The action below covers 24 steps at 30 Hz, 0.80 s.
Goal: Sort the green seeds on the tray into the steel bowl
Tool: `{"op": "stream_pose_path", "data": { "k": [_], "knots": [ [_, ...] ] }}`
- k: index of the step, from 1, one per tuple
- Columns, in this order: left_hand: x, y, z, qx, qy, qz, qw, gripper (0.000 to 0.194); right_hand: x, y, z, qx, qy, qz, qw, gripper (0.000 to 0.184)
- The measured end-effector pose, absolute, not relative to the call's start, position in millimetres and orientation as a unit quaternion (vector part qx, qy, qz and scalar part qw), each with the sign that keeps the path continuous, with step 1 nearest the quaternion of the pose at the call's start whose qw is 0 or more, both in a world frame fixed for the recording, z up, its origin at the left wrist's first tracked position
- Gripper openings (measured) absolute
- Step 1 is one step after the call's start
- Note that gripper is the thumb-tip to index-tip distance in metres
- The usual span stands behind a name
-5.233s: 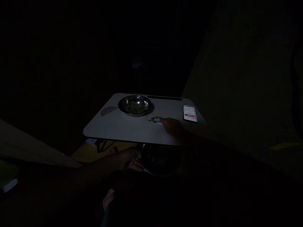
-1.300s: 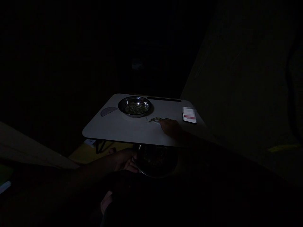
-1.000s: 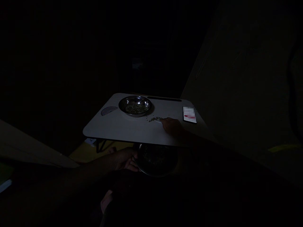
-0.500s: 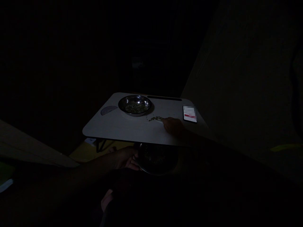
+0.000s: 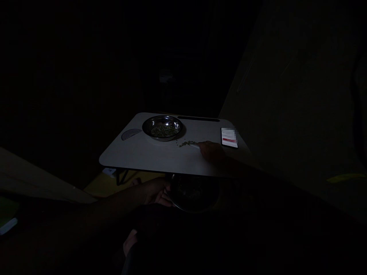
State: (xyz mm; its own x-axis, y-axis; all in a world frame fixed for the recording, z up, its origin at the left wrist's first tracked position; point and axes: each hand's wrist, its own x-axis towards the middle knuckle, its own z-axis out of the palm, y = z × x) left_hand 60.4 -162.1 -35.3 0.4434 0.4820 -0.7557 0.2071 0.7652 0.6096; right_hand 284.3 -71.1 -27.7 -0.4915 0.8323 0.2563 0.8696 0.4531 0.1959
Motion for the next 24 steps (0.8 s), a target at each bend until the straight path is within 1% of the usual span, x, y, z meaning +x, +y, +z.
{"op": "stream_pose_path", "data": {
  "k": [5, 19, 24],
  "knots": [
    [61.0, -163.1, -33.8, 0.335, 0.514, 0.091, 0.784, 0.012, 282.4, -68.9, -28.8, -0.506, -0.847, -0.152, 0.063, 0.032],
    [62.1, -163.4, -33.4, 0.331, 0.517, 0.094, 0.784, 0.012, 280.9, -71.5, -30.3, -0.486, -0.854, -0.145, 0.117, 0.031],
    [62.3, -163.8, -33.1, 0.324, 0.518, 0.096, 0.786, 0.010, 281.5, -69.9, -30.9, -0.475, -0.861, -0.150, 0.105, 0.031]
  ]
}}
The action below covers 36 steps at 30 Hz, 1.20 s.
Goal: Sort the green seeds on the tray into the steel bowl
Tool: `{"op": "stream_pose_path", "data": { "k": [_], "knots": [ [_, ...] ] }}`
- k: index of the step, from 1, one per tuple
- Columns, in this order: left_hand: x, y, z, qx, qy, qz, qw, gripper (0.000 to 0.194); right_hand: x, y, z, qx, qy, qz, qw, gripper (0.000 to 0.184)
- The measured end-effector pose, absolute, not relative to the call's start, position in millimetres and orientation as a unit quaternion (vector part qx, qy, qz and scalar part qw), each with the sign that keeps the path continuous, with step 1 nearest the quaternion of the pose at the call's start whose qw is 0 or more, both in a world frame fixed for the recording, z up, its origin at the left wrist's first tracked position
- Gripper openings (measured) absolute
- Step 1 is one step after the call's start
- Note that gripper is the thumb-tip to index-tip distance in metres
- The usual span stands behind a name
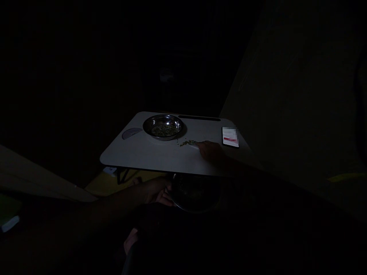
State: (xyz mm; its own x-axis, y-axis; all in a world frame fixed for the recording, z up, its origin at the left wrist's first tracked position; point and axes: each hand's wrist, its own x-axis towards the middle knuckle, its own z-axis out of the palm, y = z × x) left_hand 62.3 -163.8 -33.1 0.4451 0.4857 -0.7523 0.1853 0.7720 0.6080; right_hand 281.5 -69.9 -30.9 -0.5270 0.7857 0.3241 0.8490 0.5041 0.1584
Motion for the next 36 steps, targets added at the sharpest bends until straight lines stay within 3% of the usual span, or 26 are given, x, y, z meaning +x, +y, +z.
{"op": "stream_pose_path", "data": {
  "k": [36],
  "knots": [
    [61.6, -163.2, -33.8, 0.336, 0.517, 0.081, 0.783, 0.013, 282.7, -62.3, -33.9, -0.501, -0.846, -0.164, 0.075, 0.031]
  ]
}}
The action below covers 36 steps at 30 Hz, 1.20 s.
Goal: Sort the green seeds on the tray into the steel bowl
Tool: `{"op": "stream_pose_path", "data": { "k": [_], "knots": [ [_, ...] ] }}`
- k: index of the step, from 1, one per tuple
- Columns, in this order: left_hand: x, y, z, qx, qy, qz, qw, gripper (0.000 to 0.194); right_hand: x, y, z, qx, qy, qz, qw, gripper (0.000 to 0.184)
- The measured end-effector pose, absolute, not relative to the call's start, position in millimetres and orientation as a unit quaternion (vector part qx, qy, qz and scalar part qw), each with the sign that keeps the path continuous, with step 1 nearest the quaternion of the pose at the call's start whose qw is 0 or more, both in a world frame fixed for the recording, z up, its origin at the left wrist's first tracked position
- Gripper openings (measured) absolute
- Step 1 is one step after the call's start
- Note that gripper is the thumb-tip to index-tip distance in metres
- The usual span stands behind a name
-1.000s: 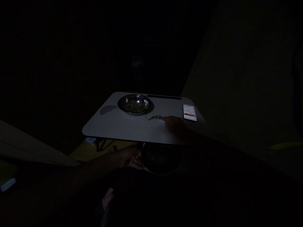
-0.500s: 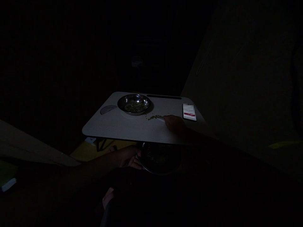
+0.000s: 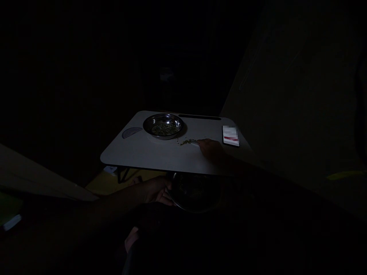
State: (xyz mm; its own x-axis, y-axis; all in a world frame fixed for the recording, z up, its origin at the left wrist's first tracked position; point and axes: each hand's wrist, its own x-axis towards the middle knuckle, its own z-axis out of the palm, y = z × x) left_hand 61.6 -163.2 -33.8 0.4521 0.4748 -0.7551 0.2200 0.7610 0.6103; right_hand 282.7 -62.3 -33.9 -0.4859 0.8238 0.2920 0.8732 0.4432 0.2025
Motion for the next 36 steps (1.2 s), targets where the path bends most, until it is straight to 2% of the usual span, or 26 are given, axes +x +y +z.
{"op": "stream_pose_path", "data": {
  "k": [36],
  "knots": [
    [61, -162, -37, 0.342, 0.512, 0.088, 0.783, 0.011, 273, -75, -33, -0.432, -0.884, -0.149, 0.097, 0.030]
  ]
}}
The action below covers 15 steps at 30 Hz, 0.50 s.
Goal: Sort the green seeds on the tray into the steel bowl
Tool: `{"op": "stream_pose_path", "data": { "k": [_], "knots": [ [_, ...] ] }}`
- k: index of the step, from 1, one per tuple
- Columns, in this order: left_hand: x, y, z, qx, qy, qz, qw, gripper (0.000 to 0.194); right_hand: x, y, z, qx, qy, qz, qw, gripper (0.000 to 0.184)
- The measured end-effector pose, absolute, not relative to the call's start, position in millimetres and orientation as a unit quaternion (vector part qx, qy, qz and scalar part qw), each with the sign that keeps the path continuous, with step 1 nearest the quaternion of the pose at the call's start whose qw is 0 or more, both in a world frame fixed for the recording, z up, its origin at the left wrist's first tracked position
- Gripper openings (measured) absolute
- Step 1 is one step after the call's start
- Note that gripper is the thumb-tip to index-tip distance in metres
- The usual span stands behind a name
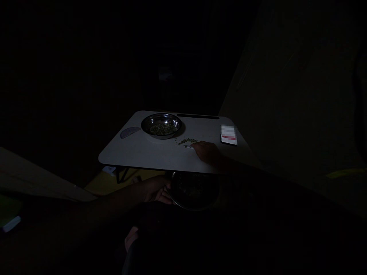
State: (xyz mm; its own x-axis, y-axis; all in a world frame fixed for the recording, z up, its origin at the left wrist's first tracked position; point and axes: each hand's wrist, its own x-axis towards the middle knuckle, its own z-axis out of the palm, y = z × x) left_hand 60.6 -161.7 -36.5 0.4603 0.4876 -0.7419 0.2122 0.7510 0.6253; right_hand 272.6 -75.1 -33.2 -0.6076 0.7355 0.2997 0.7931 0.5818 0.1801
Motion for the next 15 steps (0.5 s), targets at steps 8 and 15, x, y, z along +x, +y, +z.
{"op": "stream_pose_path", "data": {
  "k": [8, 15],
  "knots": [
    [61, -163, -34, 0.336, 0.515, 0.080, 0.784, 0.009, 268, -81, -31, -0.424, -0.889, -0.138, 0.102, 0.029],
    [62, -162, -34, 0.337, 0.514, 0.083, 0.785, 0.010, 260, -86, -28, -0.399, -0.902, -0.119, 0.116, 0.028]
  ]
}}
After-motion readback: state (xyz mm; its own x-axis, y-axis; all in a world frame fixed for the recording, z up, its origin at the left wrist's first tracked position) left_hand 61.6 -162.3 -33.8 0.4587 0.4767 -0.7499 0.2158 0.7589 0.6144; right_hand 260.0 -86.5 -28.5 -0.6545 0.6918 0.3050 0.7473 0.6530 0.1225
